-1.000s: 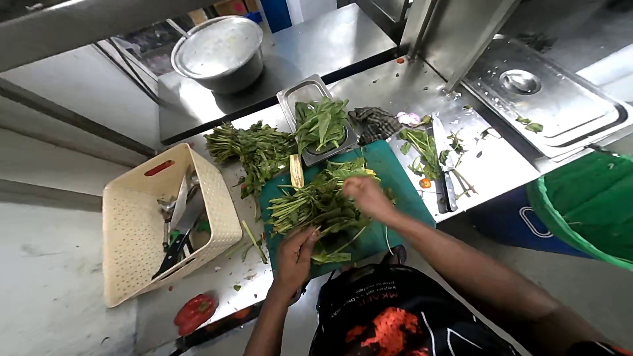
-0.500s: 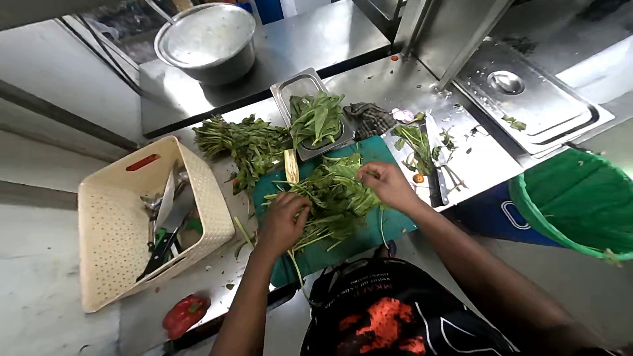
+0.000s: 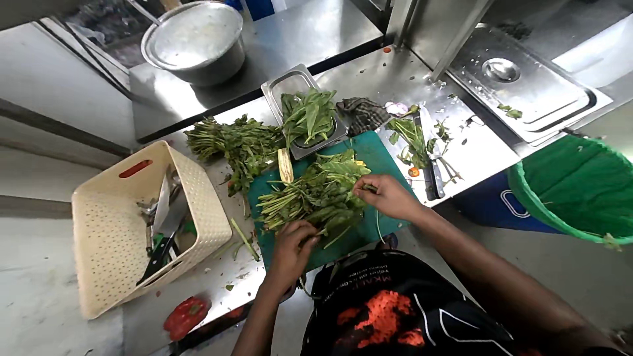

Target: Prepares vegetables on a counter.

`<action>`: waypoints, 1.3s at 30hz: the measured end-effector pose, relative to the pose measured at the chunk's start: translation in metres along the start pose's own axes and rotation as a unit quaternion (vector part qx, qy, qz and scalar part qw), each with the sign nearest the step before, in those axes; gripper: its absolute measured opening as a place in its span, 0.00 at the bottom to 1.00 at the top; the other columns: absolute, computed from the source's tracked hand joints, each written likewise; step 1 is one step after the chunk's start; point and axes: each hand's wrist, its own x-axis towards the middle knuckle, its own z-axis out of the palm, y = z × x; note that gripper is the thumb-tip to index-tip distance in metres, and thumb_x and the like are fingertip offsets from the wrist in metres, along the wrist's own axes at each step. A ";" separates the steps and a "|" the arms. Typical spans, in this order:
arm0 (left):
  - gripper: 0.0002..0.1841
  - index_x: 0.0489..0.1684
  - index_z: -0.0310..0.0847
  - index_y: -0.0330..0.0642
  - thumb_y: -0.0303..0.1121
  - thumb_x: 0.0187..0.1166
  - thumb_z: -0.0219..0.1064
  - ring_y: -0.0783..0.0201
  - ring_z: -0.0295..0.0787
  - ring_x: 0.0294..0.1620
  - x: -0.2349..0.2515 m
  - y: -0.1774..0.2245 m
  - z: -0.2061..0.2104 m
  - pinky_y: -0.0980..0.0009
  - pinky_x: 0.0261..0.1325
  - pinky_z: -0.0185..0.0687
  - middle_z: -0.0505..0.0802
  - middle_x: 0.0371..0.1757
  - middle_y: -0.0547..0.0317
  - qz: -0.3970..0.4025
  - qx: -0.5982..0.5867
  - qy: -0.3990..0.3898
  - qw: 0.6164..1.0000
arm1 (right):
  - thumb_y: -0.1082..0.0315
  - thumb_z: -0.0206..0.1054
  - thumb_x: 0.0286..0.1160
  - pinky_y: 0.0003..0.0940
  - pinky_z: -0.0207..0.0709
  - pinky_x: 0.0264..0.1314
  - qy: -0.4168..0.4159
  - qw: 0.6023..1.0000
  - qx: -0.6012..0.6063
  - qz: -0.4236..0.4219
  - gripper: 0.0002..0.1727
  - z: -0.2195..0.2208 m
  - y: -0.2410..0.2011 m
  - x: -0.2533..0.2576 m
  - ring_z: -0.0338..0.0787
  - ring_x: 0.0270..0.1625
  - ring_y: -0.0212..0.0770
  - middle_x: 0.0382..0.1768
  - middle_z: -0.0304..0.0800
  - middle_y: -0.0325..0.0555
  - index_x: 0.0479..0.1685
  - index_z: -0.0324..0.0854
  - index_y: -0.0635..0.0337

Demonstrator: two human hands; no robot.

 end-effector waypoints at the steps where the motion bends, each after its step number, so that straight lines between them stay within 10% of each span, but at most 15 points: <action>1: 0.08 0.45 0.94 0.46 0.35 0.78 0.70 0.59 0.88 0.60 -0.003 0.000 -0.005 0.54 0.66 0.84 0.93 0.54 0.58 0.008 -0.030 0.014 0.999 | 0.65 0.65 0.85 0.38 0.80 0.35 0.010 1.000 0.006 -0.008 0.09 -0.004 -0.003 0.002 0.84 0.29 0.34 0.30 0.89 0.40 0.44 0.90 0.56; 7: 0.06 0.41 0.94 0.49 0.37 0.75 0.73 0.65 0.89 0.58 -0.013 0.002 -0.004 0.61 0.63 0.86 0.94 0.51 0.63 0.025 -0.038 0.055 0.997 | 0.65 0.66 0.82 0.30 0.79 0.33 0.008 0.996 0.069 -0.051 0.08 -0.007 -0.019 0.003 0.84 0.29 0.29 0.29 0.89 0.35 0.41 0.90 0.55; 11: 0.07 0.39 0.94 0.46 0.36 0.74 0.72 0.57 0.90 0.58 -0.014 0.006 0.011 0.51 0.64 0.85 0.94 0.51 0.57 0.045 0.035 0.082 0.995 | 0.47 0.65 0.85 0.43 0.84 0.46 -0.174 0.984 0.043 0.024 0.21 0.014 -0.032 0.000 0.89 0.39 0.38 0.37 0.91 0.44 0.47 0.90 0.57; 15: 0.08 0.42 0.93 0.43 0.36 0.78 0.70 0.61 0.92 0.55 -0.014 0.008 0.015 0.55 0.63 0.87 0.95 0.50 0.59 0.029 0.016 0.103 0.994 | 0.60 0.68 0.84 0.41 0.81 0.49 -0.266 0.963 0.045 0.030 0.13 0.028 -0.026 0.004 0.87 0.40 0.38 0.37 0.89 0.47 0.46 0.89 0.62; 19: 0.06 0.50 0.83 0.41 0.31 0.83 0.64 0.71 0.93 0.43 -0.015 0.012 0.007 0.70 0.48 0.90 0.95 0.41 0.64 -0.071 -0.114 0.057 0.989 | 0.67 0.68 0.83 0.35 0.82 0.49 -0.249 0.962 0.104 0.040 0.07 0.024 -0.010 0.004 0.87 0.40 0.33 0.39 0.90 0.43 0.45 0.89 0.60; 24: 0.17 0.63 0.82 0.40 0.36 0.80 0.68 0.68 0.88 0.46 -0.013 0.003 0.005 0.67 0.52 0.86 0.91 0.45 0.60 -0.109 -0.124 -0.014 0.986 | 0.66 0.66 0.85 0.33 0.78 0.44 -0.239 0.959 0.134 0.067 0.08 0.021 -0.013 0.006 0.84 0.39 0.32 0.37 0.88 0.41 0.45 0.88 0.59; 32: 0.12 0.48 0.92 0.44 0.40 0.83 0.65 0.73 0.83 0.38 -0.014 0.001 0.012 0.74 0.44 0.81 0.90 0.38 0.64 -0.107 -0.105 -0.041 0.988 | 0.64 0.66 0.86 0.41 0.81 0.48 -0.212 0.975 -0.002 0.061 0.09 0.020 -0.016 0.012 0.87 0.43 0.39 0.41 0.89 0.45 0.49 0.89 0.57; 35: 0.13 0.45 0.90 0.40 0.39 0.84 0.62 0.68 0.82 0.35 -0.009 0.006 0.013 0.69 0.43 0.81 0.88 0.36 0.58 -0.123 -0.046 -0.042 0.990 | 0.63 0.67 0.81 0.54 0.85 0.60 -0.104 0.973 -0.208 -0.004 0.13 0.029 -0.032 0.002 0.88 0.62 0.52 0.60 0.86 0.51 0.60 0.87 0.53; 39: 0.13 0.43 0.91 0.38 0.38 0.82 0.63 0.64 0.88 0.39 -0.005 0.012 0.013 0.62 0.50 0.86 0.92 0.36 0.56 -0.128 -0.037 -0.017 0.991 | 0.67 0.65 0.81 0.46 0.88 0.48 -0.103 0.930 -0.285 -0.207 0.08 0.056 -0.042 -0.009 0.89 0.57 0.49 0.52 0.89 0.47 0.44 0.91 0.55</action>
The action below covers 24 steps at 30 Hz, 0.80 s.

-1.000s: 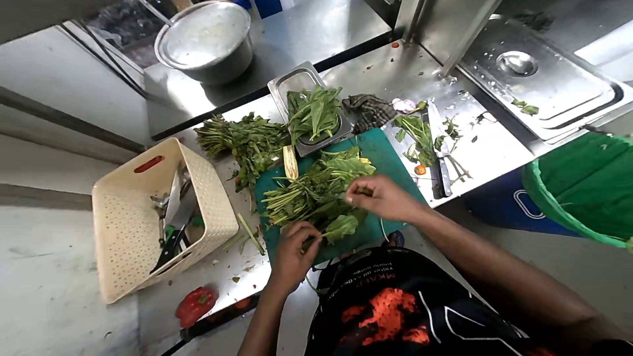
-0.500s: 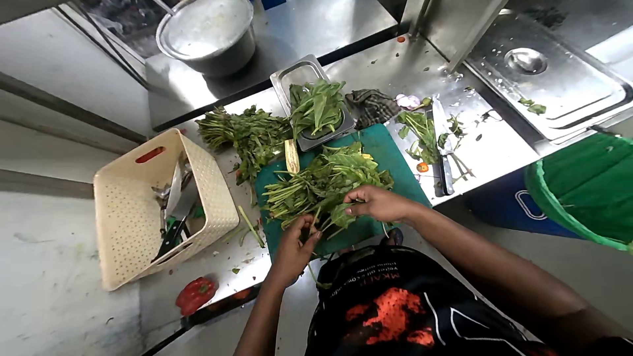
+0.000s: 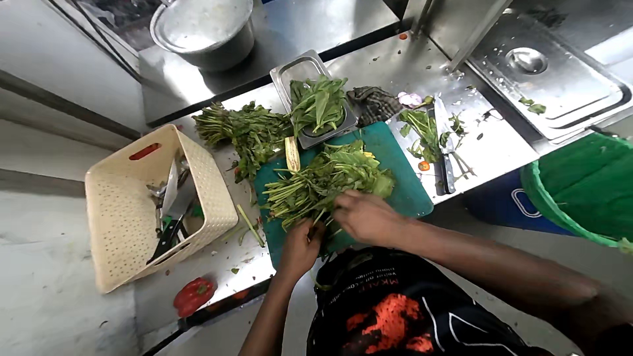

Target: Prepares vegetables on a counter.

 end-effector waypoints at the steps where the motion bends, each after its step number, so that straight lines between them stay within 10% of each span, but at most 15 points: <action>1: 0.13 0.40 0.90 0.38 0.37 0.82 0.63 0.65 0.85 0.35 0.000 0.001 0.000 0.64 0.45 0.84 0.89 0.33 0.58 0.002 -0.003 0.000 1.000 | 0.68 0.64 0.82 0.47 0.87 0.47 -0.044 0.999 -0.009 -0.025 0.09 0.008 -0.003 0.003 0.88 0.58 0.51 0.54 0.88 0.48 0.46 0.90 0.56; 6: 0.12 0.36 0.88 0.35 0.33 0.79 0.61 0.63 0.82 0.33 -0.002 0.001 0.000 0.63 0.43 0.81 0.86 0.31 0.56 0.026 0.031 0.004 0.999 | 0.67 0.62 0.82 0.48 0.86 0.40 -0.065 0.993 -0.023 -0.093 0.11 0.036 -0.001 0.013 0.91 0.52 0.54 0.44 0.90 0.52 0.42 0.90 0.61; 10: 0.12 0.39 0.92 0.36 0.31 0.78 0.60 0.53 0.89 0.41 -0.007 -0.006 0.011 0.53 0.52 0.86 0.92 0.36 0.52 0.148 0.092 0.076 0.982 | 0.62 0.63 0.81 0.54 0.83 0.51 -0.059 0.987 0.149 0.018 0.16 0.043 -0.002 0.013 0.91 0.50 0.53 0.38 0.91 0.52 0.34 0.91 0.63; 16: 0.12 0.49 0.94 0.42 0.35 0.82 0.64 0.42 0.89 0.58 -0.008 -0.025 0.006 0.42 0.68 0.79 0.95 0.48 0.48 0.153 0.154 -0.024 0.976 | 0.71 0.55 0.86 0.44 0.79 0.45 0.110 0.843 0.415 0.324 0.15 0.002 0.037 -0.011 0.84 0.38 0.41 0.34 0.87 0.49 0.43 0.87 0.67; 20: 0.26 0.68 0.87 0.46 0.53 0.77 0.70 0.49 0.84 0.67 -0.017 -0.028 -0.007 0.43 0.74 0.76 0.91 0.62 0.50 0.142 0.041 -0.008 0.989 | 0.70 0.47 0.84 0.24 0.76 0.42 0.284 0.778 0.460 0.319 0.18 -0.038 0.085 -0.041 0.81 0.36 0.24 0.32 0.85 0.29 0.33 0.84 0.53; 24: 0.14 0.58 0.91 0.41 0.36 0.81 0.66 0.42 0.89 0.59 0.011 -0.035 -0.008 0.41 0.64 0.82 0.93 0.56 0.46 0.162 0.151 0.141 0.965 | 0.67 0.45 0.86 0.20 0.76 0.34 0.334 0.732 0.524 0.281 0.20 -0.043 0.090 -0.045 0.80 0.30 0.24 0.26 0.83 0.29 0.29 0.82 0.50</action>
